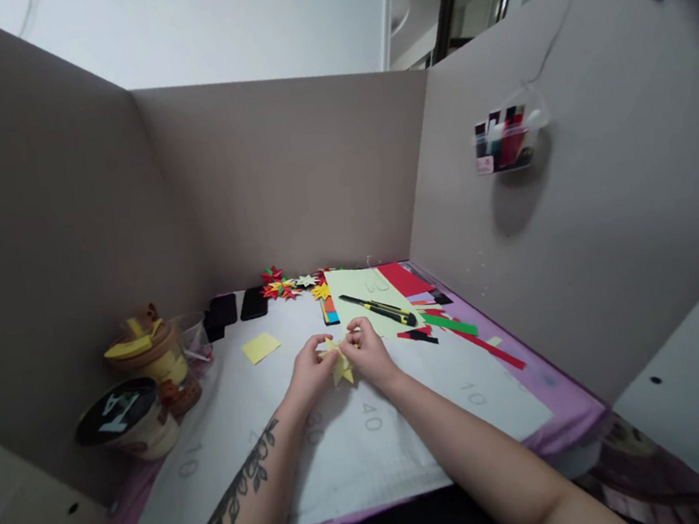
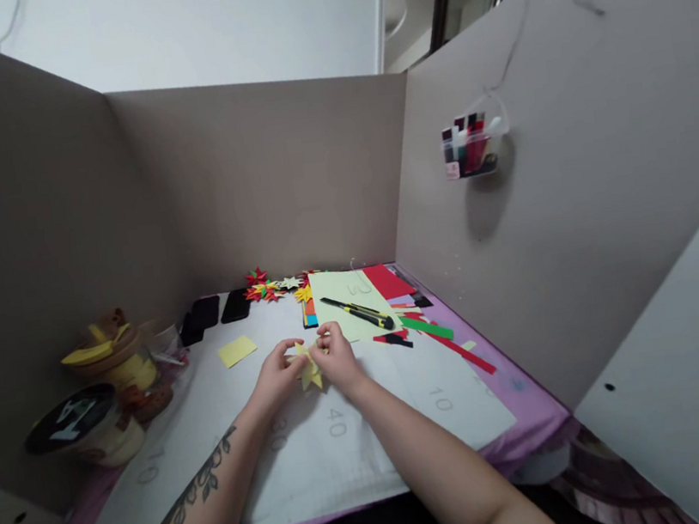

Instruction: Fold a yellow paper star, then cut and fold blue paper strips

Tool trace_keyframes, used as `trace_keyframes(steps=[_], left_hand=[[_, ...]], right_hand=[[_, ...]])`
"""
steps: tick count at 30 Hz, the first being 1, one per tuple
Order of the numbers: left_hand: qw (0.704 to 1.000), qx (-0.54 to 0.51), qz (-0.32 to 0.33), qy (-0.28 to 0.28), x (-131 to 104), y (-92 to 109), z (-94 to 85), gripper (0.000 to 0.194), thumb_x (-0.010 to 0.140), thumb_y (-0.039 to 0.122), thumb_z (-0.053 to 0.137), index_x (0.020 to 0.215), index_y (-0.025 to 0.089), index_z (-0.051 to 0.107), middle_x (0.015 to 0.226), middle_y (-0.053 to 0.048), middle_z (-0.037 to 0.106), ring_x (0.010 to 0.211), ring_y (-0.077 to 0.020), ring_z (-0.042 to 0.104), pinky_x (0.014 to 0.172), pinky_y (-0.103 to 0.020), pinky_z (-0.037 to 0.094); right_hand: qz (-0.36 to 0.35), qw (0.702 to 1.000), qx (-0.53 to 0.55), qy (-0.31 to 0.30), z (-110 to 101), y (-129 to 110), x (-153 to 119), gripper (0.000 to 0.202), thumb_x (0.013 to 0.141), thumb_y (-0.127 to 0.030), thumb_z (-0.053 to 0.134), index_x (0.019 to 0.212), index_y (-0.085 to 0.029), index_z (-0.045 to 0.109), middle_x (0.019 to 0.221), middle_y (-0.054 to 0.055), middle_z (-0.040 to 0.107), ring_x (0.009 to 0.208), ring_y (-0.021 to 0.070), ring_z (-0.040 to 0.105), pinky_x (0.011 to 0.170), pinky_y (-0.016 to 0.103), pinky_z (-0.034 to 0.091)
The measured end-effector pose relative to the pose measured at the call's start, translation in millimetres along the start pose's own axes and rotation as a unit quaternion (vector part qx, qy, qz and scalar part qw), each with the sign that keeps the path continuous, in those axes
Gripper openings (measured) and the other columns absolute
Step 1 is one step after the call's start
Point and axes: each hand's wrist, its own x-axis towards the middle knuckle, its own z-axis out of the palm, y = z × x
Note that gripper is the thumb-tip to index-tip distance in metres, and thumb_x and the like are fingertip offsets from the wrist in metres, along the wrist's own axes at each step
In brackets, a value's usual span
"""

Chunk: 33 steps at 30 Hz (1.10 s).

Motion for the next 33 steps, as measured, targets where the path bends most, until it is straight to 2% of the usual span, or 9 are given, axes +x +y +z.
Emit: trace_keyframes(steps=[3, 8, 11, 14, 17, 20, 25, 29, 33], left_hand=[[1.000, -0.014, -0.016, 0.015, 0.4, 2.3, -0.8, 0.037, 0.069, 0.031, 0.061, 0.102, 0.016, 0.056, 0.053, 0.005, 0.054, 0.044, -0.0101, 0.049, 0.043, -0.019, 0.034], [0.996, -0.062, -0.001, 0.066, 4.7, 0.6, -6.2, 0.039, 0.067, 0.037, 0.063, 0.099, 0.016, 0.056, 0.067, 0.000, 0.063, 0.056, -0.0132, 0.058, 0.051, -0.021, 0.042], [0.992, -0.105, -0.008, 0.071, 6.7, -1.5, -8.9, 0.040, 0.068, 0.038, 0.064, 0.100, 0.016, 0.054, 0.068, 0.000, 0.064, 0.055, -0.0118, 0.058, 0.052, -0.021, 0.042], [0.991, -0.114, -0.036, 0.053, 5.7, -0.7, -8.3, 0.043, 0.063, 0.033, 0.070, 0.100, 0.016, 0.054, 0.056, 0.005, 0.058, 0.047, -0.0095, 0.053, 0.048, -0.019, 0.038], [0.994, -0.095, -0.047, 0.032, 4.5, 1.1, -6.1, 0.039, 0.057, 0.028, 0.074, 0.089, 0.015, 0.056, 0.057, 0.004, 0.060, 0.047, -0.0095, 0.053, 0.048, -0.019, 0.037], [0.997, -0.072, -0.025, 0.030, 5.2, 0.7, -5.3, 0.031, 0.058, 0.024, 0.072, 0.083, 0.015, 0.057, 0.065, 0.000, 0.064, 0.054, -0.0117, 0.057, 0.052, -0.021, 0.041], [0.995, 0.018, 0.070, 0.063, 5.6, -4.6, -6.9, 0.019, 0.062, 0.018, 0.064, 0.081, 0.015, 0.060, 0.068, 0.001, 0.064, 0.062, -0.0132, 0.059, 0.057, -0.021, 0.042], [0.993, 0.055, 0.091, 0.048, 3.9, -6.5, -7.3, 0.024, 0.067, 0.019, 0.062, 0.091, 0.017, 0.059, 0.076, -0.001, 0.067, 0.070, -0.0159, 0.064, 0.061, -0.023, 0.046], [0.990, 0.074, 0.106, 0.051, 3.5, -5.2, -7.2, 0.027, 0.070, 0.020, 0.061, 0.097, 0.019, 0.058, 0.084, -0.001, 0.067, 0.074, -0.0166, 0.065, 0.064, -0.024, 0.047]], right_hand=[[0.004, 1.000, 0.011, -0.008, 0.0, 1.4, 1.2, 0.027, 0.075, -0.025, 0.054, 0.098, -0.024, 0.040, 0.062, -0.009, 0.050, 0.049, 0.0100, 0.046, 0.048, 0.021, 0.037], [0.013, 0.998, 0.069, -0.005, 4.6, 4.9, 3.3, 0.044, 0.068, -0.025, 0.064, 0.106, -0.023, 0.040, 0.088, 0.000, 0.058, 0.070, 0.0130, 0.058, 0.063, 0.026, 0.047], [0.046, 0.995, 0.086, -0.025, 5.8, 2.8, 2.3, 0.050, 0.068, -0.023, 0.064, 0.110, -0.024, 0.038, 0.078, -0.005, 0.057, 0.062, 0.0122, 0.057, 0.059, 0.025, 0.046], [0.034, 0.996, 0.080, 0.013, 3.9, -0.5, 2.2, 0.045, 0.069, -0.021, 0.062, 0.108, -0.023, 0.039, 0.068, -0.009, 0.053, 0.057, 0.0108, 0.053, 0.057, 0.023, 0.043], [0.008, 0.997, 0.064, 0.037, 0.6, -2.1, 3.3, 0.037, 0.069, -0.021, 0.060, 0.100, -0.023, 0.041, 0.063, -0.010, 0.048, 0.055, 0.0106, 0.050, 0.055, 0.022, 0.040], [-0.037, 0.999, 0.006, 0.039, -1.4, -3.3, 3.3, 0.025, 0.070, -0.020, 0.059, 0.091, -0.022, 0.047, 0.072, -0.006, 0.052, 0.064, 0.0123, 0.053, 0.060, 0.024, 0.042], [-0.157, 0.980, -0.124, 0.017, -1.8, -9.2, 0.3, 0.014, 0.071, -0.018, 0.060, 0.083, -0.022, 0.059, 0.100, 0.003, 0.054, 0.100, 0.0196, 0.053, 0.081, 0.032, 0.044], [-0.167, 0.976, -0.136, 0.007, -3.3, -12.7, -0.9, 0.009, 0.072, -0.017, 0.063, 0.078, -0.022, 0.061, 0.101, 0.005, 0.052, 0.105, 0.0209, 0.051, 0.092, 0.036, 0.040], [-0.167, 0.976, -0.137, 0.005, -4.9, -12.6, -0.6, 0.013, 0.072, -0.016, 0.063, 0.083, -0.023, 0.060, 0.102, 0.005, 0.053, 0.105, 0.0213, 0.051, 0.089, 0.036, 0.042]])
